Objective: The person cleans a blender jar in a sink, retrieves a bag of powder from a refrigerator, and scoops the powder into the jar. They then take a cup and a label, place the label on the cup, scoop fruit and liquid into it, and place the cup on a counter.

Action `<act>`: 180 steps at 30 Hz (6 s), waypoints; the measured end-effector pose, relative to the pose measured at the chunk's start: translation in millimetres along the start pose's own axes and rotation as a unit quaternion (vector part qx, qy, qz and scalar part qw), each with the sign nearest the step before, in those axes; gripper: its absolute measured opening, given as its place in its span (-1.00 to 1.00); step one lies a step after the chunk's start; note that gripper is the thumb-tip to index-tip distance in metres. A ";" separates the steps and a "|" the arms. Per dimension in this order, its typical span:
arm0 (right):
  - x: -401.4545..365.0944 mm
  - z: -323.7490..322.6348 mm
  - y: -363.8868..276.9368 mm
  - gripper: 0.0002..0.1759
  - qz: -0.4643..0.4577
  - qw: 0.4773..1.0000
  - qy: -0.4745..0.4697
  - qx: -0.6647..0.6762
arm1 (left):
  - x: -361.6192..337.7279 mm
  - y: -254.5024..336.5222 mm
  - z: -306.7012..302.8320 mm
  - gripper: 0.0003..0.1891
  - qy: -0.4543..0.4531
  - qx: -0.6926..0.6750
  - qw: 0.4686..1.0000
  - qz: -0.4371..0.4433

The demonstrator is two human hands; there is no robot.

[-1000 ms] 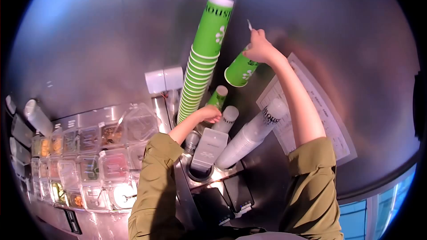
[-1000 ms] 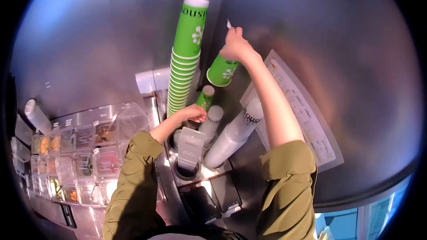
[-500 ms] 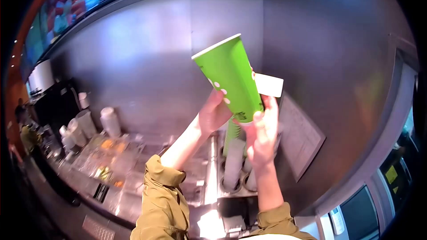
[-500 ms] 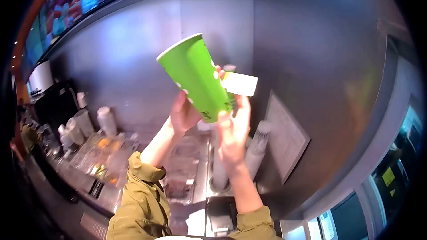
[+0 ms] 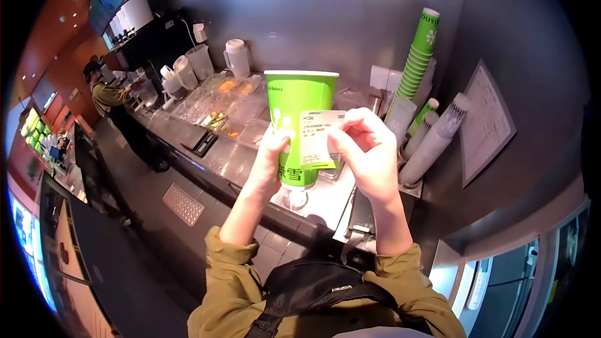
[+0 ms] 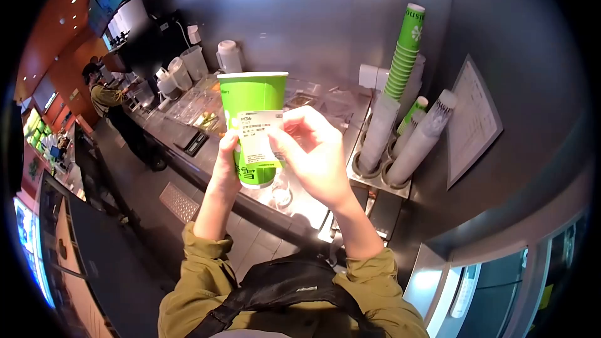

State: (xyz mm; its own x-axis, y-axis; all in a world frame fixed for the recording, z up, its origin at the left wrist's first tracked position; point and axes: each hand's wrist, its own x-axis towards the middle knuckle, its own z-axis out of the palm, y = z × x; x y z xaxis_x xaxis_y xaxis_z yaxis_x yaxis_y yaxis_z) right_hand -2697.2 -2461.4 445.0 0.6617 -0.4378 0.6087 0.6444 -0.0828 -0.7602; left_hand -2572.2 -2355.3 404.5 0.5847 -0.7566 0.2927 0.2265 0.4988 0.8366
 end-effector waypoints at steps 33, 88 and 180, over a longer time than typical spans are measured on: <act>-212.2 -77.8 386.1 -0.14 0.333 0.920 0.075 -0.193 | -153.8 -137.9 -74.1 -0.11 -0.072 0.371 0.917 -0.127; 127.8 225.5 587.3 -0.07 0.338 0.893 0.167 -0.244 | 156.3 1.6 -860.6 -0.28 0.541 0.583 0.602 0.071; 159.4 -94.1 522.2 -0.87 0.430 0.508 -0.288 -0.688 | 203.2 -136.6 -493.7 0.05 0.136 0.044 0.972 -0.185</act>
State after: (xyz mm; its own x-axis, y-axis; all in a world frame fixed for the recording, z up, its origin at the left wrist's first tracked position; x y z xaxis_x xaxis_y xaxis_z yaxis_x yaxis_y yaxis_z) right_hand -2291.3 -2658.7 123.7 0.7293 -0.5401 -0.4200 -0.5944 -0.8042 0.0022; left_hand -2099.7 -2368.4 121.1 0.6634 -0.7310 -0.1598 0.4002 0.1662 0.9012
